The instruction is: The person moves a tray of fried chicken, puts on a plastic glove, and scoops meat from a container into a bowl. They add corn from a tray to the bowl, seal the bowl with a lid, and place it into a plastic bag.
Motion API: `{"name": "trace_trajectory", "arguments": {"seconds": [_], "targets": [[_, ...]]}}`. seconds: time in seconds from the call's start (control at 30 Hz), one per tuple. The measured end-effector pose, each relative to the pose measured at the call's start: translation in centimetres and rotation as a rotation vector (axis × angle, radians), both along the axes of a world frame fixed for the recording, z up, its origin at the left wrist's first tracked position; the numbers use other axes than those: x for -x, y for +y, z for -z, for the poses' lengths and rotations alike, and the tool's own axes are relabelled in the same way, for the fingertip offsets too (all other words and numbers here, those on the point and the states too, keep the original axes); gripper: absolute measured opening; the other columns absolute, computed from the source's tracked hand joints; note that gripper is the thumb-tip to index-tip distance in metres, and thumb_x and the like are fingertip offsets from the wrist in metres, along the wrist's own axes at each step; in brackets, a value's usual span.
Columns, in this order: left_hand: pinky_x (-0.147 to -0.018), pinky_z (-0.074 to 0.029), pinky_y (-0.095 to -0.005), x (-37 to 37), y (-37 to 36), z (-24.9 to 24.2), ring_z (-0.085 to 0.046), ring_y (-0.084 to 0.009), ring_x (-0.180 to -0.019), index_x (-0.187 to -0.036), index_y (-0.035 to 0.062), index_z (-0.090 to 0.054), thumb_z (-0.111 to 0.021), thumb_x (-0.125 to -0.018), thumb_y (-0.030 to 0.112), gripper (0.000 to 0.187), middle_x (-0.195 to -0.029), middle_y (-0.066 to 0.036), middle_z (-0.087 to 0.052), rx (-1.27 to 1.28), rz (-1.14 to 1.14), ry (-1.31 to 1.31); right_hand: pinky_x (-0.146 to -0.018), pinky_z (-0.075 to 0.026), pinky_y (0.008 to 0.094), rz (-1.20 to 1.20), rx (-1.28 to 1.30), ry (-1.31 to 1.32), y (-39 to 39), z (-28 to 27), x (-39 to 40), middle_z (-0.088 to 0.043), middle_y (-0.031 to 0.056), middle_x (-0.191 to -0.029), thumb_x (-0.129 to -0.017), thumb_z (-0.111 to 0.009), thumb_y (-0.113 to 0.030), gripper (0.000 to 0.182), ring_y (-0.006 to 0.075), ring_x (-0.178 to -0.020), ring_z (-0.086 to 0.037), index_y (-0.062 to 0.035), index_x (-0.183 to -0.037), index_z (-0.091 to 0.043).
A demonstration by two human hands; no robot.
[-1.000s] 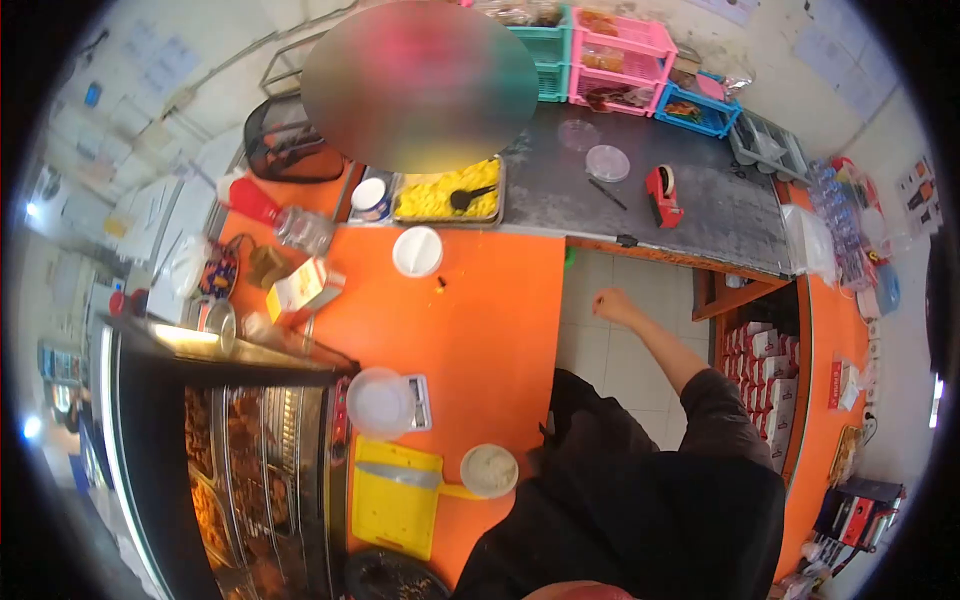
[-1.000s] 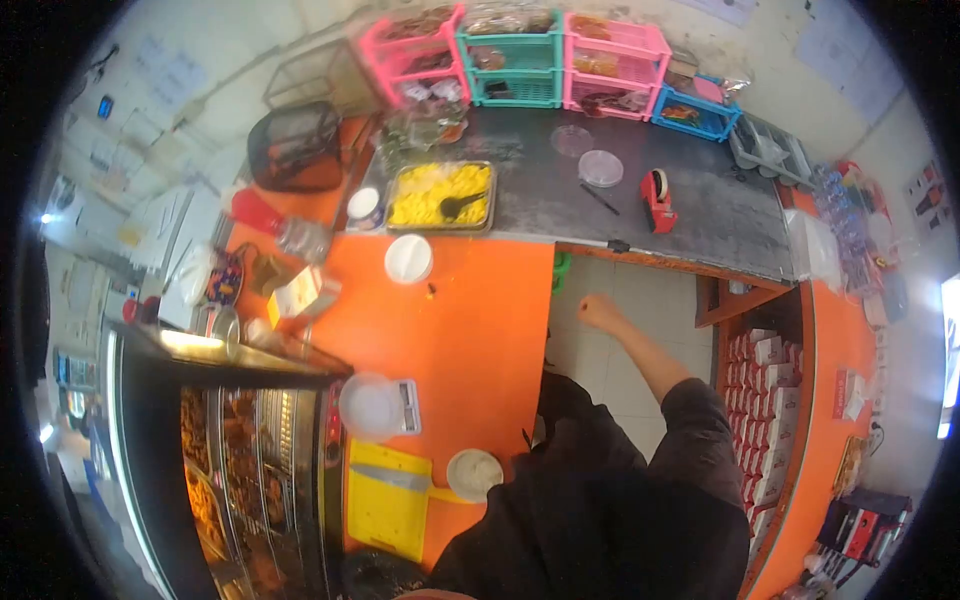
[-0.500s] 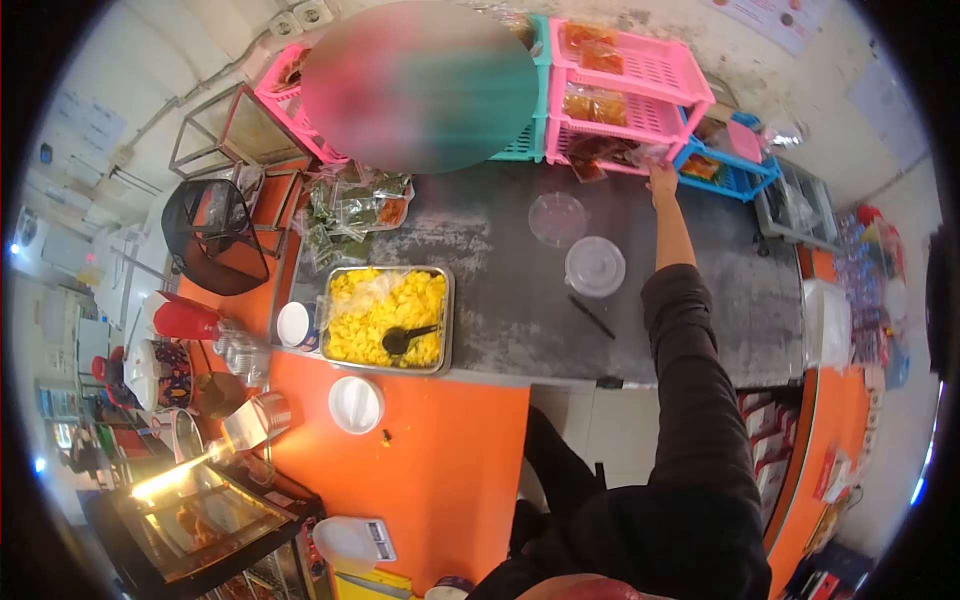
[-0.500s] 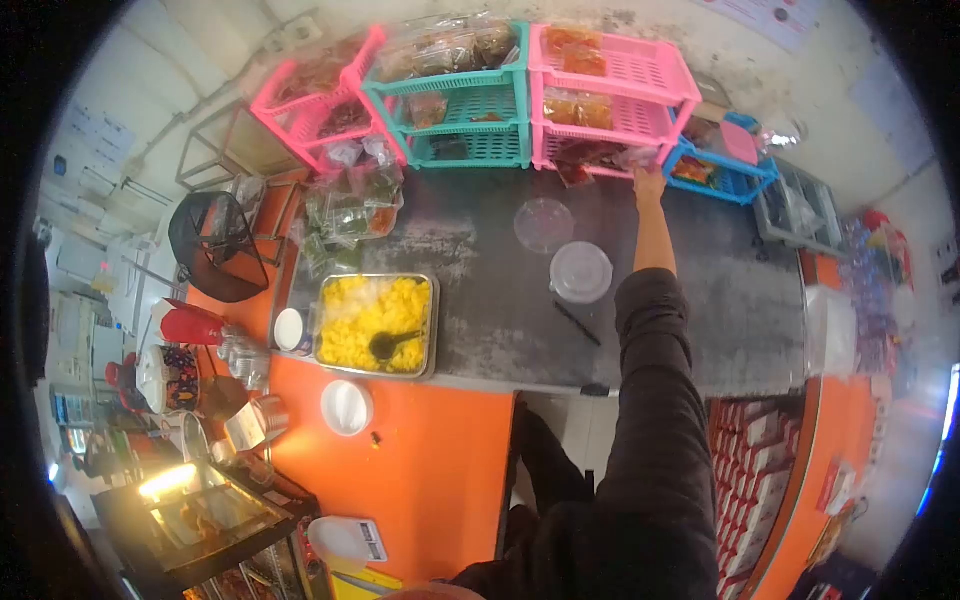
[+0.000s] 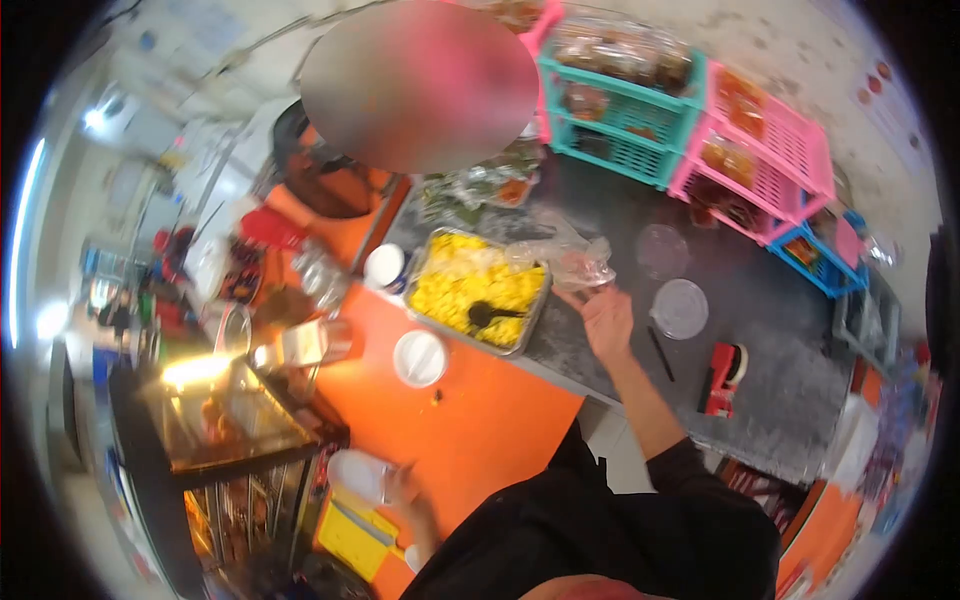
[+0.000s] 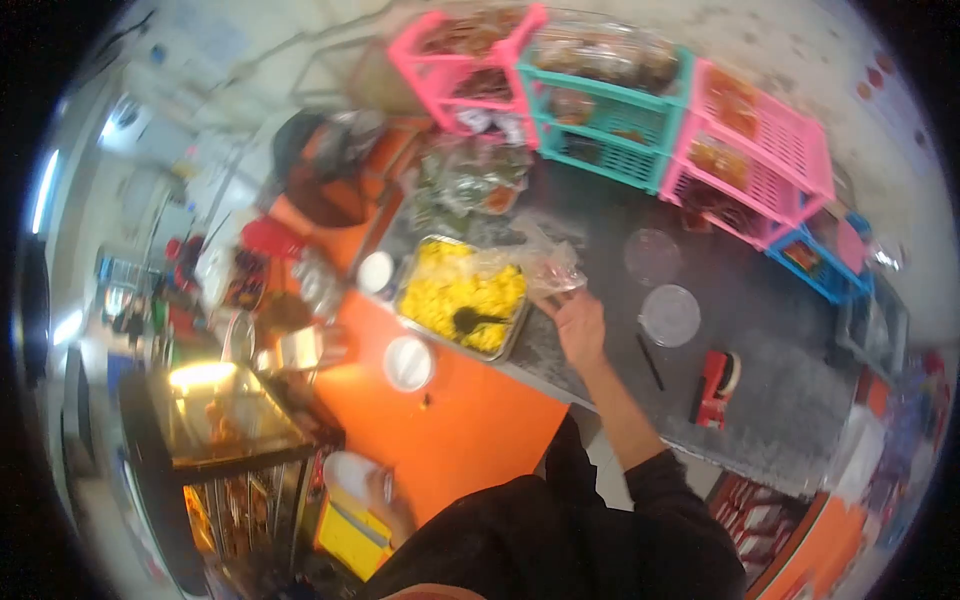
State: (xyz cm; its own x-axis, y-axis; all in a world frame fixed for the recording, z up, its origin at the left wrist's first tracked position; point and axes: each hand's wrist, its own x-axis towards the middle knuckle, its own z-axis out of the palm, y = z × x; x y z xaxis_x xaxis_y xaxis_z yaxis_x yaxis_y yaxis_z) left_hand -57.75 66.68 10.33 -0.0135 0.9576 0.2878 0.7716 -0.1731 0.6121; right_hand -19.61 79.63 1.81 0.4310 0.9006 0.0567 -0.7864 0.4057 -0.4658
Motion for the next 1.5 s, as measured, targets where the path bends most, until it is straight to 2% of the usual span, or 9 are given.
{"name": "trace_trajectory", "arguments": {"seconds": [0.13, 0.2, 0.4, 0.5, 0.7, 1.1, 1.2, 1.3, 1.5], "targets": [[-0.077, -0.045, -0.0367, -11.2, 6.1, -6.7, -0.053, -0.028, -0.091, -0.1, 0.0043, -0.062, -0.065, -0.073, -0.003, 0.029, -0.095, -0.015, -0.053, -0.275, 0.101, -0.021, -0.1, -0.032, 0.0545, -0.301, -0.161, -0.119, -0.5, -12.3, 12.2, -0.023, 0.0208, -0.144, -0.087, -0.041, -0.039, 0.07, 0.0347, -0.126, -0.036, -0.0102, -0.143, -0.011], [-0.077, -0.046, -0.0357, -12.2, 8.2, -10.7, -0.053, -0.0267, -0.092, -0.105, 0.0066, -0.062, -0.066, -0.07, -0.002, 0.036, -0.095, -0.011, -0.054, -0.453, 0.057, -0.098, -0.099, -0.034, 0.05, -0.393, -0.207, -0.169, -2.0, -14.6, 16.5, -0.032, 0.0168, -0.138, -0.088, -0.042, -0.037, 0.064, 0.03, -0.122, -0.04, -0.0059, -0.14, -0.02], [-0.075, -0.047, -0.0357, -1.6, 3.4, -12.4, -0.056, -0.0275, -0.088, -0.1, 0.001, -0.062, -0.065, -0.067, -0.005, 0.034, -0.093, -0.011, -0.056, -0.657, -0.019, -0.248, -0.096, -0.036, 0.038, -0.481, -0.146, -0.383, -8.4, -17.0, 28.2, -0.044, 0.0115, -0.129, -0.091, -0.039, -0.036, 0.055, 0.0232, -0.115, -0.045, 0.0002, -0.132, -0.034], [-0.074, -0.047, -0.0349, 4.9, -2.3, -12.3, -0.056, -0.027, -0.088, -0.1, 0.0006, -0.063, -0.066, -0.064, 0.0, 0.036, -0.094, -0.011, -0.058, -0.78, -0.088, -0.078, -0.099, -0.036, 0.0328, -0.436, 0.021, -0.722, -12.9, -19.0, 34.2, -0.03, 0.0153, -0.142, -0.094, -0.036, -0.034, 0.06, 0.021, -0.125, -0.038, 0.0018, -0.139, -0.019], [-0.071, -0.045, -0.0327, 16.2, -14.2, -9.8, -0.052, -0.0236, -0.085, -0.105, 0.0016, -0.065, -0.067, -0.062, 0.001, 0.043, -0.09, -0.01, -0.056, -0.775, -0.25, -0.034, -0.099, -0.036, 0.0317, -0.782, -0.231, 0.145, -21.4, -21.1, 48.8, -0.038, 0.0125, -0.138, -0.096, -0.036, -0.03, 0.05, 0.0198, -0.124, -0.04, -0.0038, -0.138, -0.028], [-0.067, -0.046, -0.0368, 30.9, -30.4, 0.4, -0.057, -0.0269, -0.077, -0.098, 0.001, -0.063, -0.066, -0.07, 0.003, 0.028, -0.087, -0.012, -0.059, -0.511, -0.092, -0.198, -0.096, -0.037, 0.0248, -1.028, -0.014, -0.773, -15.9, -4.7, 71.0, -0.046, 0.0071, -0.132, -0.095, -0.039, -0.027, 0.052, 0.016, -0.119, -0.044, -0.0048, -0.14, -0.025], [-0.068, -0.046, -0.0364, 38.0, -31.7, 0.5, -0.057, -0.0279, -0.077, -0.088, 0.0023, -0.066, -0.063, -0.077, 0.005, 0.011, -0.082, -0.012, -0.06, -0.303, -0.55, -0.191, -0.092, -0.041, 0.0285, -0.659, 0.024, -1.207, -9.1, -1.3, 76.9, -0.05, 0.0068, -0.129, -0.091, -0.048, -0.028, 0.055, 0.0186, -0.115, -0.049, -0.0018, -0.137, -0.03], [-0.066, -0.045, -0.0351, 46.5, -32.7, 1.6, -0.056, -0.0258, -0.073, -0.082, 0.0012, -0.066, -0.059, -0.081, 0.003, 0.007, -0.077, -0.012, -0.059, -0.34, -0.857, -0.187, -0.097, -0.037, 0.0335, -0.476, 0.136, -2.428, -3.6, -1.0, 81.2, -0.05, 0.0089, -0.129, -0.086, -0.055, -0.027, 0.053, 0.0251, -0.117, -0.047, -0.0063, -0.132, -0.039], [-0.07, -0.046, -0.0299, 60.8, -34.3, -0.5, -0.057, -0.0173, -0.072, -0.081, -0.0052, -0.061, -0.051, -0.091, 0.013, 0.023, -0.078, -0.01, -0.06, -0.349, -1.306, -0.346, -0.097, -0.037, 0.0337, -0.442, 0.148, -2.401, 0.2, -0.4, 85.2, -0.051, 0.0089, -0.126, -0.086, -0.055, -0.027, 0.05, 0.0249, -0.115, -0.049, -0.0062, -0.129, -0.042]]}}
